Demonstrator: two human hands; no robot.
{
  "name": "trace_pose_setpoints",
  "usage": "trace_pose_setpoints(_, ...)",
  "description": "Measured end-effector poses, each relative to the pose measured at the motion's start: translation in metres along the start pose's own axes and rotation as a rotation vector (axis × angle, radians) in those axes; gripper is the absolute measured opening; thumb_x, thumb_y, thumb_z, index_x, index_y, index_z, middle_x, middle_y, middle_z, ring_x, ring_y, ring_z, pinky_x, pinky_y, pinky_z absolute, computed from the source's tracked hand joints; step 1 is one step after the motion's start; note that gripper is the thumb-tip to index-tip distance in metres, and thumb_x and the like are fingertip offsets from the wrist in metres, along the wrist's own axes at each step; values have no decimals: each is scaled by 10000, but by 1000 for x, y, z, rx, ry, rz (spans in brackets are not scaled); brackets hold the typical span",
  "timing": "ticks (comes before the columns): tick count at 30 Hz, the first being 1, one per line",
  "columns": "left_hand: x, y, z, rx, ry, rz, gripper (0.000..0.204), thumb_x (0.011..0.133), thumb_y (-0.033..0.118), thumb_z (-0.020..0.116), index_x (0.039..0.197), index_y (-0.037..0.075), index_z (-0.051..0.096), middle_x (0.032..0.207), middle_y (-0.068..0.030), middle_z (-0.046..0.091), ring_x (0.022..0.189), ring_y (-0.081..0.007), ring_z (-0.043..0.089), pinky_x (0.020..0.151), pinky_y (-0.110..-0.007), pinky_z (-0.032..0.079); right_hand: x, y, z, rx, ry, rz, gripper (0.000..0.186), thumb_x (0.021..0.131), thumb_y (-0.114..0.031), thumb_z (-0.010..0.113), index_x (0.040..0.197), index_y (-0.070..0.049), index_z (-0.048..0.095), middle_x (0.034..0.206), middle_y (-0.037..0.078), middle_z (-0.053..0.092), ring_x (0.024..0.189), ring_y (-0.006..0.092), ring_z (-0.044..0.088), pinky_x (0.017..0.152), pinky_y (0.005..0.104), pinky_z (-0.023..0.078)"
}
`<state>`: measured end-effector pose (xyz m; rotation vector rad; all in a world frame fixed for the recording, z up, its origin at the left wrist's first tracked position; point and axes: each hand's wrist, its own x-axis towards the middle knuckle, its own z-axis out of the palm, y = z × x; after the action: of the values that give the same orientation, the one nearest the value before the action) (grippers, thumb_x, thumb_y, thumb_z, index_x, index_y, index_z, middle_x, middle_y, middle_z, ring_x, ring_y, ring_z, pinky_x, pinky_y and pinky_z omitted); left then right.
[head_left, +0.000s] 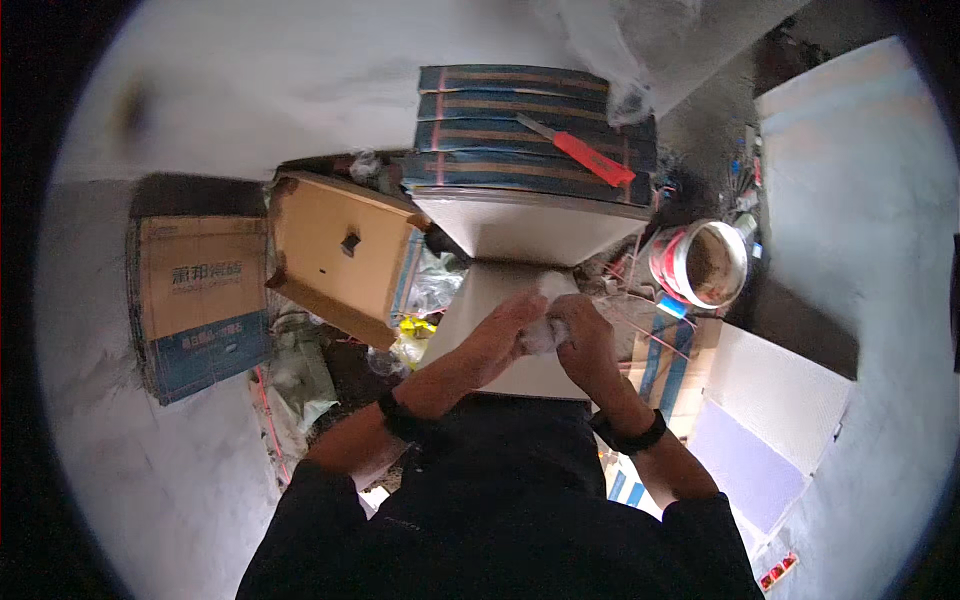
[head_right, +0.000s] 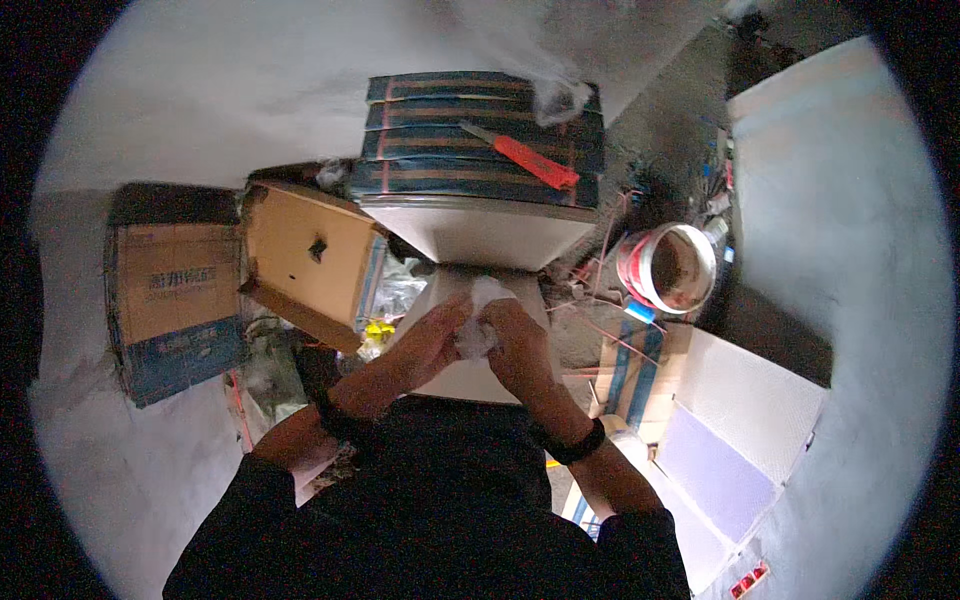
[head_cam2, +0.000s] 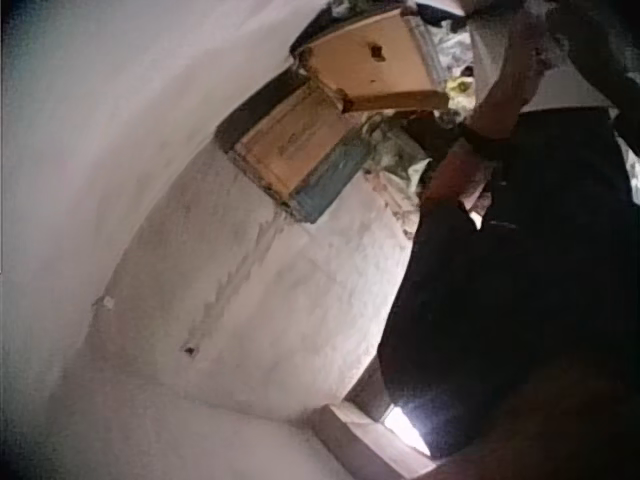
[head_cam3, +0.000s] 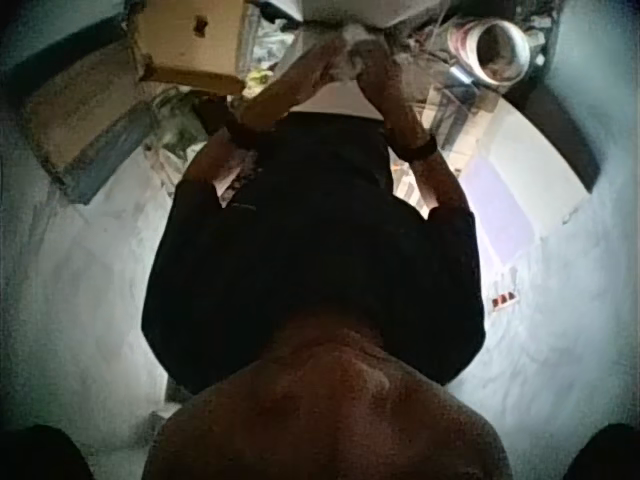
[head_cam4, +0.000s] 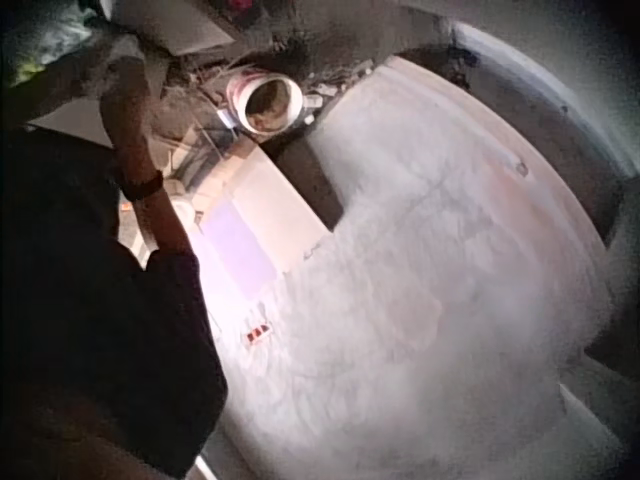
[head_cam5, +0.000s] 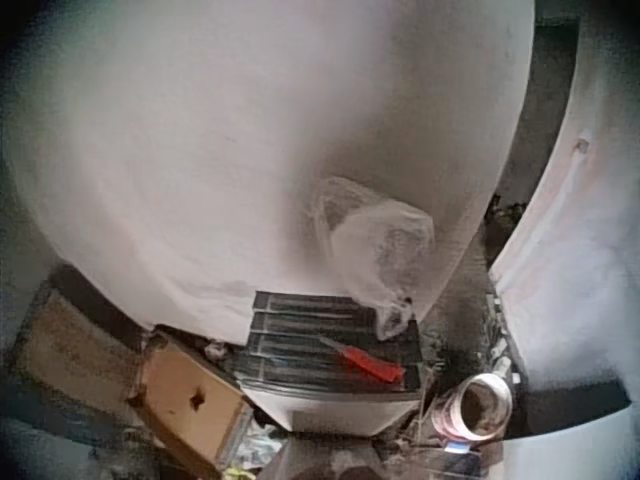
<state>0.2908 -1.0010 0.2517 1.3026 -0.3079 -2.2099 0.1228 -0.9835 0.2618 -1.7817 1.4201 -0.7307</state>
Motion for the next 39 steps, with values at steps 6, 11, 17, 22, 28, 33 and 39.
trace_pose_setpoints(6, -5, 8, -13, -46, 6, 164, 363, 906, 100, 506, 1250, 2, 443, 1161, -114, 545, 1045, -206, 544, 884, -314, 476, 8, -9, -4, -30, -35, -74, 309, 721, -76, 630, 1025, -38, 592, 1058, 161, 586, 1004, 338, 567, 836, 414, 475)
trace_pose_setpoints(11, -7, 3, -2, 88, -84, 167, 422, 900, 130, 522, 1296, 50, 400, 1215, -102, 503, 1095, -228, 508, 905, -369, 462, -1, 15, 9, 215, -68, 257, 251, 748, -133, 662, 958, -13, 594, 943, 157, 609, 869, 278, 617, 746, 361, 476)
trace_pose_setpoints(17, 6, 14, -84, 268, 221, 378, 447, 901, 205, 529, 1313, 109, 385, 1207, -70, 498, 984, -189, 543, 823, -313, 484, 16, 23, -34, 82, 172, 260, 200, 745, -70, 647, 922, -12, 574, 963, 163, 619, 914, 333, 609, 810, 410, 476)
trace_pose_setpoints(22, 9, 3, -58, 384, -91, 337, 476, 864, 163, 581, 1302, 72, 419, 1170, -71, 538, 941, -173, 565, 779, -260, 497, 15, 17, -20, -18, -24, -109, 235, 664, 2, 652, 896, -3, 616, 968, 134, 622, 1013, 247, 571, 860, 347, 455)
trace_pose_setpoints(28, 10, 53, -96, 697, 290, 362, 385, 784, 196, 658, 1114, 9, 592, 1068, -126, 600, 951, -191, 570, 830, -338, 452, -1, 40, -28, 733, -175, 334, 584, 748, -73, 652, 1282, -30, 418, 1289, 100, 467, 1110, 219, 521, 866, 332, 470)
trace_pose_setpoints(33, -12, 142, -243, 1636, 954, 437, 1129, 601, 329, 820, 1458, 145, 109, 1414, -257, 278, 1264, -411, 348, 1021, -455, 329, -48, 117, -58, 383, -38, 393, 572, 793, -166, 620, 1303, -30, 403, 1307, 141, 447, 1112, 276, 518, 854, 381, 475)
trace_pose_setpoints(39, -40, 153, -307, 1424, 1040, 825, 767, 760, 356, 696, 1377, 83, 331, 1345, -204, 412, 1230, -358, 409, 1012, -411, 347, -136, 220, -23, -71, -151, 499, 471, 809, -143, 599, 1236, 0, 462, 1022, 119, 604, 901, 240, 603, 796, 342, 491)
